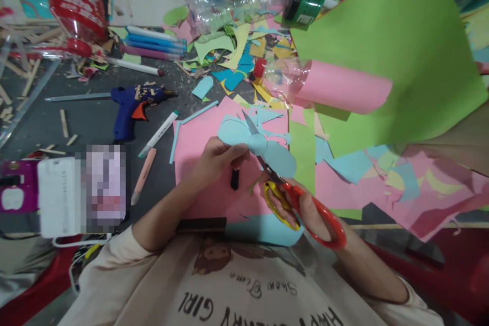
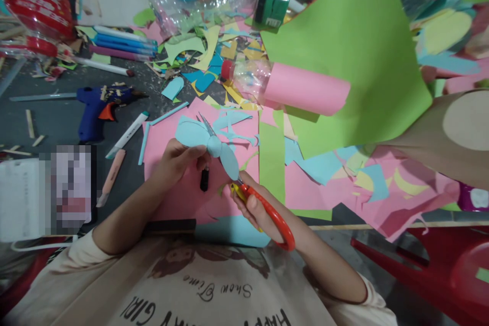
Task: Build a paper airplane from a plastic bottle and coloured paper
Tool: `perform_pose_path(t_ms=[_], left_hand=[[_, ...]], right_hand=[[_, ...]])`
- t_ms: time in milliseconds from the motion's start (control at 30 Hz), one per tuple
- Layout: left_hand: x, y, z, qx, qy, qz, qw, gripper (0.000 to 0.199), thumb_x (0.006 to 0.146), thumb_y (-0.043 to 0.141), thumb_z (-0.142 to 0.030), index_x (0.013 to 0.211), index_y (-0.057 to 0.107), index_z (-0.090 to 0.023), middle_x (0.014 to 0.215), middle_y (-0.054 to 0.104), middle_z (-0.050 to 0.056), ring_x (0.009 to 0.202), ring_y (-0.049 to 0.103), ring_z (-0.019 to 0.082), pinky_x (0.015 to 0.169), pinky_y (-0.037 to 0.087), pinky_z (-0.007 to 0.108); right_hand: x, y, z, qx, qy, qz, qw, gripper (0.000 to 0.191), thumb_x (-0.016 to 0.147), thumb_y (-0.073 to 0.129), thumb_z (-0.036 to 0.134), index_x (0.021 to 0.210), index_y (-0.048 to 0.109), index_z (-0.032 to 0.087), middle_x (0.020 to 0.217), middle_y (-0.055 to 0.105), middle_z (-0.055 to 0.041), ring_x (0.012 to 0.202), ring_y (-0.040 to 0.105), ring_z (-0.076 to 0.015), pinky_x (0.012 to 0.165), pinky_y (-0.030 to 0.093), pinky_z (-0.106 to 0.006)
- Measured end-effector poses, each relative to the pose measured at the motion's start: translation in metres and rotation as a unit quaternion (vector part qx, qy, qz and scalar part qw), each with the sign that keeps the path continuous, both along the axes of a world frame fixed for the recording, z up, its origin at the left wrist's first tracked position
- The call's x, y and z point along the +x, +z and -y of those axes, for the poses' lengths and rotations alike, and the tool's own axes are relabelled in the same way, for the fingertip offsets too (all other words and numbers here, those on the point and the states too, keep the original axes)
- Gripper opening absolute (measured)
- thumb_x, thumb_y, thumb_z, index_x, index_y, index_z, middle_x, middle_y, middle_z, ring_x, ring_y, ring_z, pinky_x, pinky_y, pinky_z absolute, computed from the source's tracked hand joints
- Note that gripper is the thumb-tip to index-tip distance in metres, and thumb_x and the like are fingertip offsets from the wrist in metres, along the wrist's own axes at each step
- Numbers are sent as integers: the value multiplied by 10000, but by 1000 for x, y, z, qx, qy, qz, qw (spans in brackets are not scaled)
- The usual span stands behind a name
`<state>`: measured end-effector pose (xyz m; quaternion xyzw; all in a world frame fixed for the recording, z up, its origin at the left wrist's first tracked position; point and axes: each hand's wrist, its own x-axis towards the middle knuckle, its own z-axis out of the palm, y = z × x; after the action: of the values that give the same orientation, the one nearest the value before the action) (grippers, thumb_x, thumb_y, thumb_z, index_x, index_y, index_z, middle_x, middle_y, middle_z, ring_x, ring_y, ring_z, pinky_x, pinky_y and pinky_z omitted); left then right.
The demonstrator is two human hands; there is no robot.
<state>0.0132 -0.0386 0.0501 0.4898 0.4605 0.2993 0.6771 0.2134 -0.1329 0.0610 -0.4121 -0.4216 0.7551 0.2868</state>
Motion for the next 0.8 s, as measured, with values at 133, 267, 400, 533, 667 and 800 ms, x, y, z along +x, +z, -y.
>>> perform_pose_path(t_ms=[133,267,400,533,667,800], left_hand=[[0,0,0,-11,6,-24,1000,307,792,619,-349,540,619,-174,473,519,-6,479,485,95,507,398,226],[-1,-2,-1,-3,2,-19,1000,358,791,636,-412,521,606,-179,461,514,-5,474,479,100,500,392,234],[-2,-3,-2,6,-3,-8,1000,430,800,635,-445,466,551,-187,434,475,-16,448,428,91,471,350,237],[-2,-5,-2,5,4,-7,1000,454,822,625,-443,456,544,-189,443,500,-9,452,457,94,481,366,242],[-2,-10,-2,14,30,-8,999,471,845,624,-531,520,566,-195,475,557,2,468,513,114,510,430,256],[-2,-12,-2,15,58,-25,998,466,842,649,-530,527,560,-197,471,579,3,462,526,122,501,436,263]], right_hand=[[3,-3,0,-16,5,3,1000,706,791,358,928,908,445,238,657,400,72,440,280,-69,366,252,-241],[5,0,-1,-20,8,11,1000,716,783,380,930,912,466,231,654,397,70,456,271,-71,387,238,-248],[4,8,-5,-16,-1,16,1000,699,784,402,923,893,458,235,632,369,80,468,272,-77,426,275,-262],[3,12,-5,-29,-7,18,999,672,786,454,900,914,466,239,646,361,78,483,269,-82,428,256,-263],[4,11,-4,-37,-8,24,999,649,781,502,883,929,477,251,636,344,73,521,295,-106,483,301,-278],[6,11,-2,-12,13,25,1000,629,814,464,873,957,469,261,612,313,90,497,248,-105,505,307,-298]])
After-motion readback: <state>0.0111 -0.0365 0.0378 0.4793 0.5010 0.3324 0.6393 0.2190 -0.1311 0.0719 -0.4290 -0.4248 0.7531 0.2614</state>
